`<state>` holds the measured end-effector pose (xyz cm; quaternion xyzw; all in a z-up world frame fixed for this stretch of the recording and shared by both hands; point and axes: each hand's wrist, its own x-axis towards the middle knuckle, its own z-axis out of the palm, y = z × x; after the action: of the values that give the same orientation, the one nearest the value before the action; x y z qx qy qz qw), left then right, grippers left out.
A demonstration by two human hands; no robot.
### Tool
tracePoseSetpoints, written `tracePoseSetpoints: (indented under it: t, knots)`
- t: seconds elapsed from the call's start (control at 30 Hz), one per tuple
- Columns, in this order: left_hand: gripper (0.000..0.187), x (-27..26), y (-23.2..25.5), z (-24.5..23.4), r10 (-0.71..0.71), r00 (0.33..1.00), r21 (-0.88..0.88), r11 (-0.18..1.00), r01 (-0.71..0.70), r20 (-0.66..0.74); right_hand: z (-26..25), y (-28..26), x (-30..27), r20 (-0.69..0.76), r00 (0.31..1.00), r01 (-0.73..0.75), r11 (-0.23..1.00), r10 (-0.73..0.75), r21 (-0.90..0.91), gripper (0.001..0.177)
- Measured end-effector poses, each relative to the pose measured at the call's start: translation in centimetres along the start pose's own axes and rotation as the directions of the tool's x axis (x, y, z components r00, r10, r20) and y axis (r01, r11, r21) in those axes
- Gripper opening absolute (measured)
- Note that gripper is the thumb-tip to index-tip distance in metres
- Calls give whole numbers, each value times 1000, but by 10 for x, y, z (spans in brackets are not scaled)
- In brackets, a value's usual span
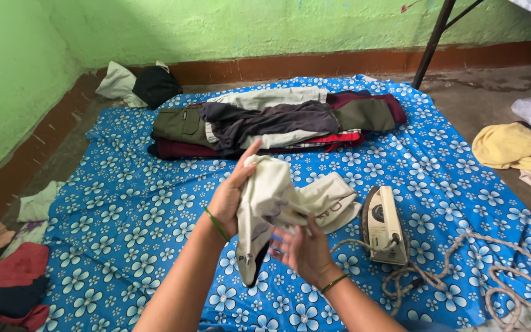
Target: The person irons a dark t-shirt and a light-colored polo shirt on a blue floral mat. They use a white iron to smooth the garments, flip the t-shirt, and fold it before moving to the next item.
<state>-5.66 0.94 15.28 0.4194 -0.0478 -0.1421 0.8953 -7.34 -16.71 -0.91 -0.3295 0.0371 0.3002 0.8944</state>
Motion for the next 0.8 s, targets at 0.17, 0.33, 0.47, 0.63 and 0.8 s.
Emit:
tracePoseSetpoints:
  t: [0.17, 0.33, 0.47, 0.63, 0.8]
  knots:
    - [74, -2, 15, 2, 111, 994, 77, 991, -110, -7, -32, -37, 12, -122, 937, 348, 911, -328, 222, 72]
    - [93, -23, 56, -5, 239, 968, 150, 962, -226, -72, -45, -88, 1, -334, 801, 567, 809, -497, 157, 64]
    - [96, -36, 82, -33, 385, 916, 120, 921, -371, -116, -48, -117, -8, -300, 774, 620, 762, -557, 185, 46]
    - [94, -42, 101, -83, 453, 831, 189, 891, -413, -322, -89, -161, -8, -364, 668, 738, 642, -649, 210, 19]
    - [91, -58, 109, -110, 418, 797, 234, 908, -348, -436, -131, -181, -6, -427, 692, 722, 556, -582, 412, 19]
